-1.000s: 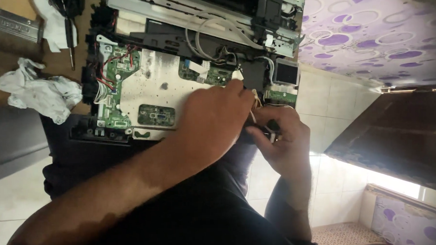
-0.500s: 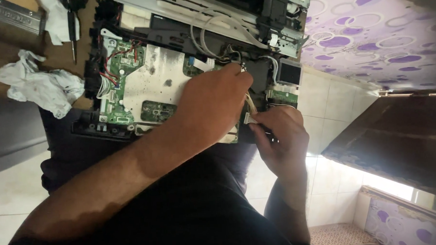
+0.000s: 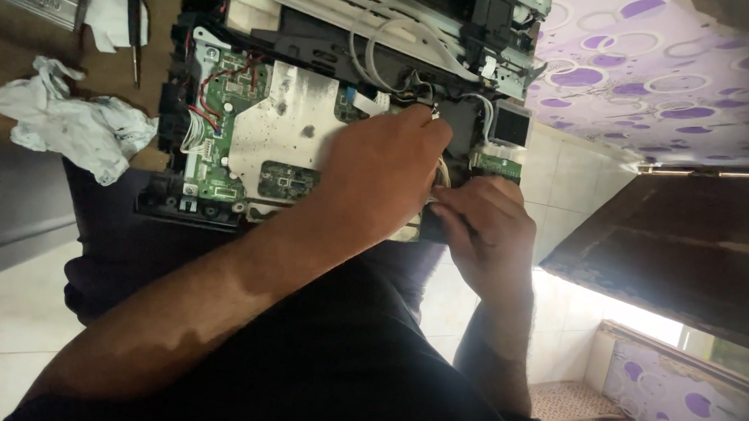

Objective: The person works on the internal components of a disassembled printer, manipulating wires and circuit boards with their hands. They connect and disconnect various cables and adjust parts within the printer's chassis.

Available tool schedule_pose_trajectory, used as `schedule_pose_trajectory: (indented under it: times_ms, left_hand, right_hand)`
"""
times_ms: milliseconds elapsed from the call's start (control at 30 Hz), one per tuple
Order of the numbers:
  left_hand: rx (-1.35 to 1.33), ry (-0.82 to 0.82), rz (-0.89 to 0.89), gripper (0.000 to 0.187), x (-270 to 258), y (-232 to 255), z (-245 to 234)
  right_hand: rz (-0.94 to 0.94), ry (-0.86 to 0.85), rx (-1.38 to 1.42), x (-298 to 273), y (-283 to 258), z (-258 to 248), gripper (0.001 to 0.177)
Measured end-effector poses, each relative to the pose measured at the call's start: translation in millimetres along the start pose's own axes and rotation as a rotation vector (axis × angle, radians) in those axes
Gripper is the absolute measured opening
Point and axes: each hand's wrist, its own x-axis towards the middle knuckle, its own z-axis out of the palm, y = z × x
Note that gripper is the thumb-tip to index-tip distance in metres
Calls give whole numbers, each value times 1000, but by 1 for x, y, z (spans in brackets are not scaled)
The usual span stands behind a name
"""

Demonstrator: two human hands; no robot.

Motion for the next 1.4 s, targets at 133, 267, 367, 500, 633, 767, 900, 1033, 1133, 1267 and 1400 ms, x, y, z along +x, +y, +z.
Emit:
schedule_pose_trajectory:
  times_ms: [133,267,367,500,633,767,900,1033,1133,1267,1400]
  left_hand:
    - [47,53,21,12,-3,0,-3]
    - [22,-7,6,15,-2,0,-5]
    - [11,-39,-6,14,-1,1,-6]
    - [40,-48,-16,15,-1,2,-6]
    - [61,37,13,13,-2,0,1]
    - [37,35,17,12,-3,-2,0]
    - [15,110,46,9,-4,-4,5]
    - [-13,57,34,12,-3,-4,5]
    - [24,70,31,12,-3,-3,4]
    - [52,56,19,11,-2,-2,3]
    - [13,46,14,12,-2,-3,4]
  right_hand:
    - [-12,-8,-14,0,1,0,7]
    - [15,-4,-18,0,0,-1,5]
    - [39,-11,-31,-1,1,-1,4]
    - [28,-15,-42,-2,3,0,5]
    - [35,-19,-41,-2,2,0,4]
    - [17,-20,-53,-1,3,0,3]
    - [20,-13,-62,-3,3,2,3]
    - [18,-9,-35,0,-1,1,3]
    - [10,-6,-41,1,-3,2,2]
    - [36,-39,-110,4,-6,1,10]
    - [-4,-59,-142,6,-8,-2,10]
